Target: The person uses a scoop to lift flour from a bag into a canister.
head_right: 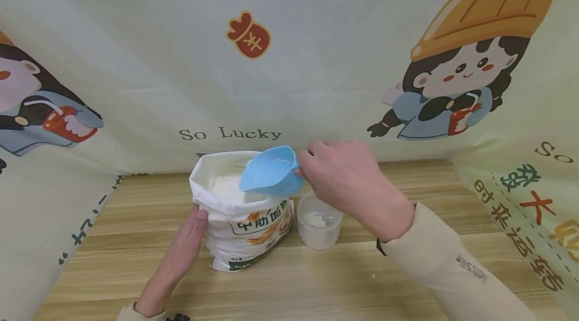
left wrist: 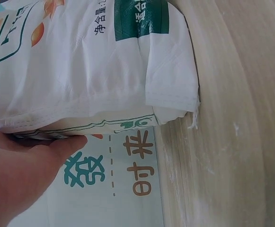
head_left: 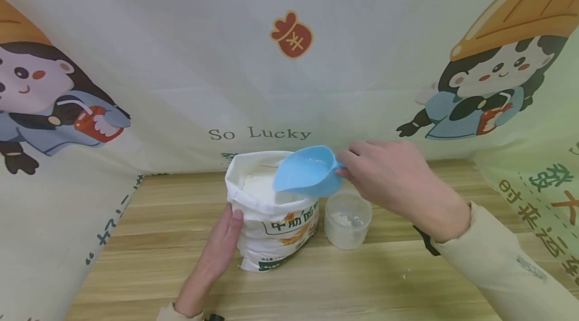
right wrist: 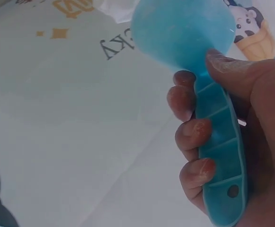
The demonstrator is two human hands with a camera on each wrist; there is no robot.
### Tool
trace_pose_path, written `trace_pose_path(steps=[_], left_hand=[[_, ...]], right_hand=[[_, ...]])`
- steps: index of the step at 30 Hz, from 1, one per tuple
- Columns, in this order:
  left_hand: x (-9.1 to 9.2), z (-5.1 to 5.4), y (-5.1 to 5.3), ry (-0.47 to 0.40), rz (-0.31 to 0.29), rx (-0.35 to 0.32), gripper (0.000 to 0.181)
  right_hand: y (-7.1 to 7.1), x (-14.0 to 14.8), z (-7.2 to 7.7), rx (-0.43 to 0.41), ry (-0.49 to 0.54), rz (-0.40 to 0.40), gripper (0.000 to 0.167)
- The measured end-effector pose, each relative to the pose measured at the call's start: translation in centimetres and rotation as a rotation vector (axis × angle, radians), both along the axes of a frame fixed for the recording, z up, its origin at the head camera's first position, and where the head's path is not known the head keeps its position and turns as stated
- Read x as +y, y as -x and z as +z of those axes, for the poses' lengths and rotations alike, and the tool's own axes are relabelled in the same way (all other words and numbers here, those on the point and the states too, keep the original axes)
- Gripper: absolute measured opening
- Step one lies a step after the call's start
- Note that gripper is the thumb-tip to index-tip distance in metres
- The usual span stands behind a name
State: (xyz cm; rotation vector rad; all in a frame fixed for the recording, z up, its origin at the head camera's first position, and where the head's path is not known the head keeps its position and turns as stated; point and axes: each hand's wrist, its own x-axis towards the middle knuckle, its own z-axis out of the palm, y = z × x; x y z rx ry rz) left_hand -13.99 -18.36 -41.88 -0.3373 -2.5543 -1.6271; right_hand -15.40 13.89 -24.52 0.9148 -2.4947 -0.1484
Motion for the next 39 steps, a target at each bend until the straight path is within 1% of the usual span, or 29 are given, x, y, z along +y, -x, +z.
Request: trace_pose_path(steps=[5, 8, 13, 17, 22, 29, 33, 39], left_hand=[[0.0, 0.0, 0.0, 0.006, 0.005, -0.001, 0.062], [0.0, 0.0, 0.0, -0.002, 0.001, 0.008, 0.061], [0.0, -0.1, 0.1, -0.011, -0.001, 0.026, 0.057], [0.0, -0.1, 0.1, -0.012, -0.002, 0.041, 0.055], [0.0, -0.1, 0.0, -0.015, -0.006, 0.047, 0.055], [0.1, -0.2, 0.0, -0.016, -0.006, 0.057, 0.054], [0.0, -0.2, 0.0, -0.014, -0.004, 0.057, 0.054], [0.0, -0.3, 0.0, -0.012, -0.003, 0.059, 0.054]], right_hand=[[-0.2, -1.2, 0.9, -0.026, -0.069, -0.011, 0.021], [-0.3, -1.8, 1.2, -0.036, -0.109, -0.023, 0.022], [-0.2, -2.6, 1.3, -0.049, -0.151, -0.033, 0.023], [0.0, -3.2, 1.3, -0.073, -0.176, -0.047, 0.021], [0.1, -3.9, 1.4, -0.111, -0.179, -0.06, 0.015], [0.3, -4.6, 1.1, -0.117, -0.171, -0.052, 0.019], [0.4, -5.0, 0.9, -0.13, -0.187, -0.062, 0.02], [0.6, -5.7, 0.6, -0.128, -0.206, -0.052, 0.025]])
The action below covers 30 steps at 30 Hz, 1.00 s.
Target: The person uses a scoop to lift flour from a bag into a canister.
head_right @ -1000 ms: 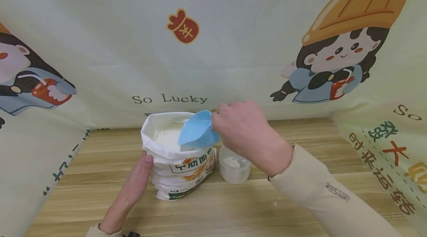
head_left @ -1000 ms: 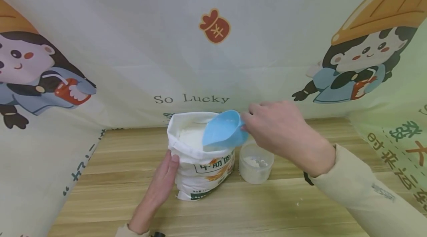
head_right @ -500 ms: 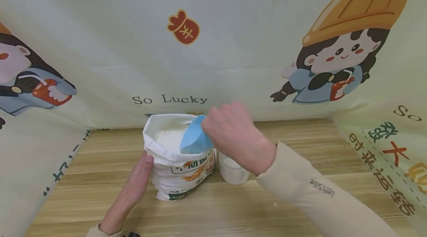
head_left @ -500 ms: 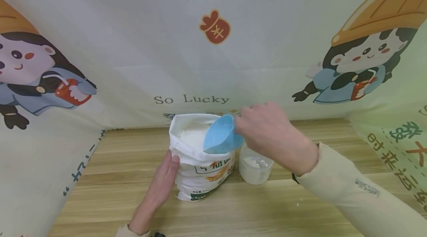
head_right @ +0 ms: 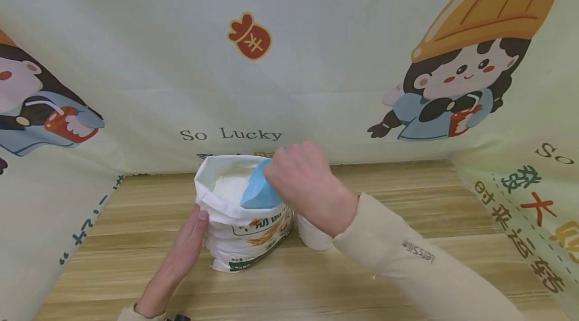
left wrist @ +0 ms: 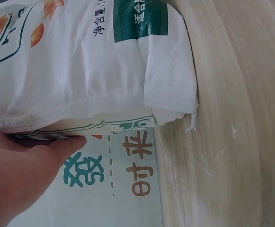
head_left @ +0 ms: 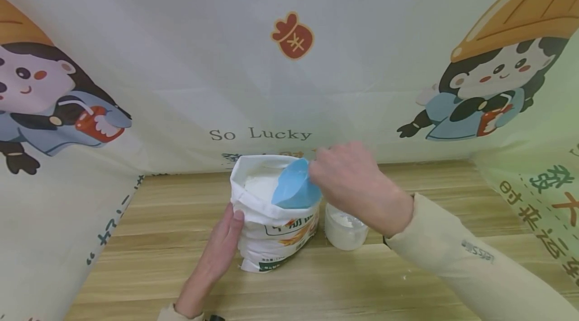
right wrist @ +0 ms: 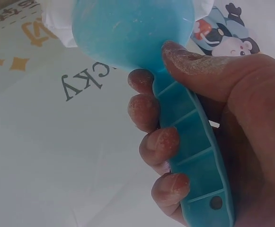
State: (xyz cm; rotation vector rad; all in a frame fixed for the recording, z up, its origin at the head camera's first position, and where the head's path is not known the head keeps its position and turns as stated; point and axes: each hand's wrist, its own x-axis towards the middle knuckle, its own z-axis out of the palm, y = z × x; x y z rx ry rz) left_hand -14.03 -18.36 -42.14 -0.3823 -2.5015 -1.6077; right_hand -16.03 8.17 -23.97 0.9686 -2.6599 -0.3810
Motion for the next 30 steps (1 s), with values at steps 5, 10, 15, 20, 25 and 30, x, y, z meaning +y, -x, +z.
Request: trace_pose_path(steps=[5, 10, 15, 20, 25, 30], left_hand=[[0.1, 0.0, 0.0, 0.002, 0.0, 0.011, 0.053], [0.1, 0.0, 0.0, 0.004, -0.002, 0.017, 0.053], [0.1, 0.1, 0.0, 0.005, -0.001, 0.011, 0.053], [0.1, 0.1, 0.0, 0.004, -0.002, 0.005, 0.053], [0.1, 0.1, -0.1, 0.0, -0.005, 0.003, 0.052], [0.2, 0.1, -0.1, -0.002, -0.002, -0.004, 0.052]], right_hand=[[0.2, -0.5, -0.2, -0.002, -0.004, -0.01, 0.03], [0.4, -1.0, -0.5, 0.007, -0.005, -0.018, 0.034], [0.6, -1.1, -1.0, 0.019, 0.005, -0.003, 0.032], [0.8, -1.1, -1.3, 0.011, 0.025, 0.007, 0.033], [1.0, -1.0, -1.7, -0.004, 0.054, 0.007, 0.032], [1.1, -0.9, -2.2, 0.004, 0.065, 0.001, 0.024]])
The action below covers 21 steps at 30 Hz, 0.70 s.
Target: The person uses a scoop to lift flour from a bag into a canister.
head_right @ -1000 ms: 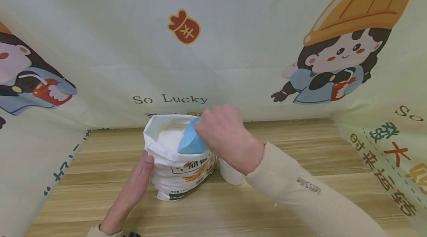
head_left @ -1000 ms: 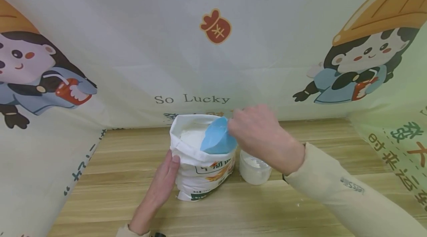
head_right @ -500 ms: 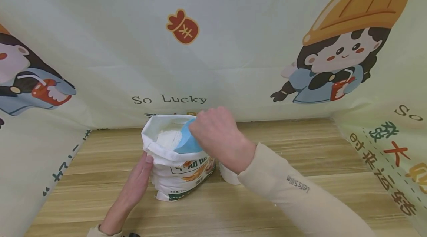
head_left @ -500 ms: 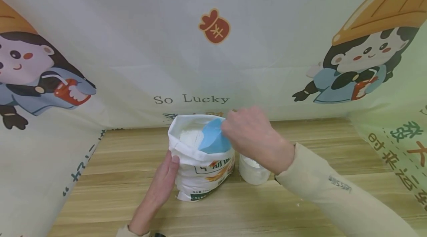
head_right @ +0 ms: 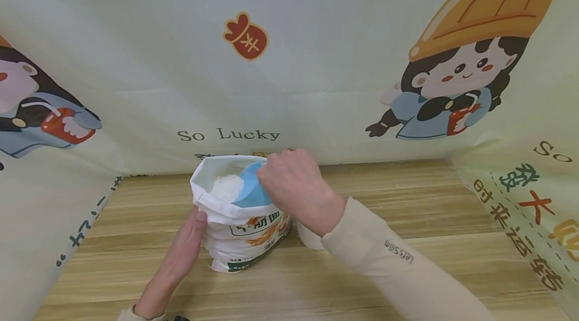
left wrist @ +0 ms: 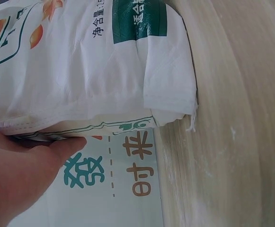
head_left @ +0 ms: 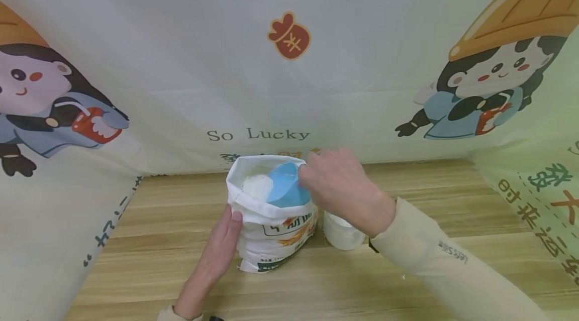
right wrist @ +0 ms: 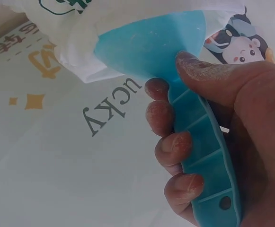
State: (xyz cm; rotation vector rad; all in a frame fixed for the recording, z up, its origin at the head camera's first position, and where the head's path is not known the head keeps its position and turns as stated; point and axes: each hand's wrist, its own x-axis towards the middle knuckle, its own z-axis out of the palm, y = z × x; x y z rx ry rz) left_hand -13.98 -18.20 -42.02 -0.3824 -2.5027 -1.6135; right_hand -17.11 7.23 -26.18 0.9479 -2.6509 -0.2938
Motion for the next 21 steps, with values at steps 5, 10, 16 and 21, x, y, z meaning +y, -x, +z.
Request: trace_pose_path(steps=[5, 10, 16, 21], left_hand=[[0.0, 0.0, 0.0, 0.005, -0.001, 0.007, 0.052], [0.0, 0.0, 0.0, 0.013, -0.002, 0.017, 0.053], [0.0, 0.0, 0.0, 0.021, -0.001, 0.026, 0.053], [0.0, -0.1, 0.0, 0.031, 0.0, 0.026, 0.054]], right_hand=[[0.2, -0.1, -0.4, -0.005, -0.001, -0.001, 0.023], [0.6, -0.1, -1.0, -0.012, 0.02, 0.005, 0.023], [1.0, 0.0, -1.7, -0.024, 0.052, 0.006, 0.023], [1.1, 0.0, -2.4, -0.008, 0.084, 0.019, 0.023]])
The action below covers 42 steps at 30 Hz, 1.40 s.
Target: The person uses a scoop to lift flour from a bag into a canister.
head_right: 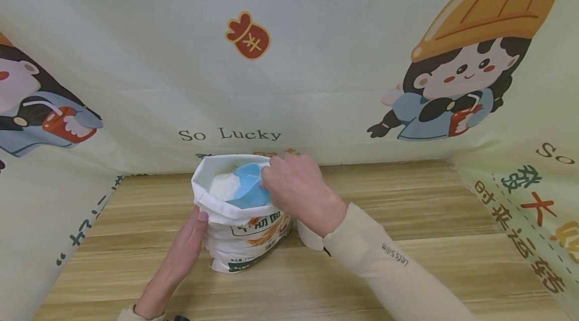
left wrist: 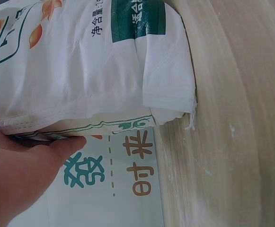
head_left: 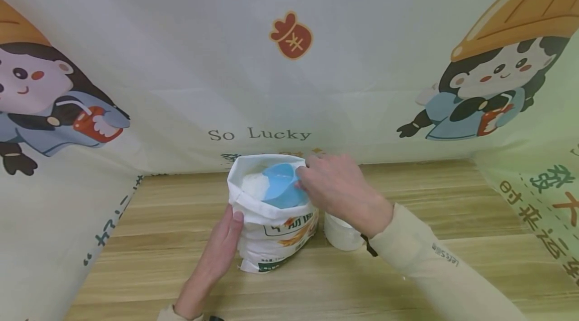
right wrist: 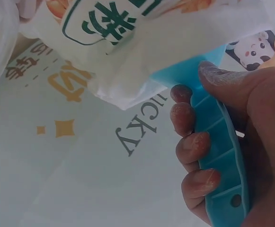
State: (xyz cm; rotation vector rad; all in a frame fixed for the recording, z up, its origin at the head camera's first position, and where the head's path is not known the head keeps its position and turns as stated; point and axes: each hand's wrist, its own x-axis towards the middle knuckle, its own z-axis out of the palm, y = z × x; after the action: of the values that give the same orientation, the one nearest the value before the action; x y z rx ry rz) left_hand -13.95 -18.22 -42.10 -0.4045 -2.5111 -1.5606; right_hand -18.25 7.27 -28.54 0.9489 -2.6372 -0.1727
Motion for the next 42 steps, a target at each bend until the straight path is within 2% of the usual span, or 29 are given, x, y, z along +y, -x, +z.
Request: trace_pose_path(steps=[4, 17, 27, 36, 42], left_hand=[[0.0, -0.1, 0.0, 0.004, -0.001, 0.005, 0.054], [0.0, -0.1, 0.0, 0.004, -0.005, 0.005, 0.055], [0.0, -0.1, 0.1, -0.022, -0.049, -0.022, 0.058], [0.0, -0.2, 0.4, -0.004, -0.055, -0.002, 0.063], [-0.2, -0.1, 0.4, -0.016, -0.043, -0.047, 0.063]], right_hand=[[0.1, 0.2, -0.6, 0.016, 0.053, 0.02, 0.022], [0.7, 0.9, -1.8, -0.033, 0.17, 0.048, 0.018], [1.0, 1.5, -2.3, -0.08, 0.229, 0.061, 0.02], [1.1, 2.6, -2.9, -0.058, 0.323, 0.115, 0.021], [0.7, 3.8, -2.8, -0.071, 0.37, 0.096, 0.026]])
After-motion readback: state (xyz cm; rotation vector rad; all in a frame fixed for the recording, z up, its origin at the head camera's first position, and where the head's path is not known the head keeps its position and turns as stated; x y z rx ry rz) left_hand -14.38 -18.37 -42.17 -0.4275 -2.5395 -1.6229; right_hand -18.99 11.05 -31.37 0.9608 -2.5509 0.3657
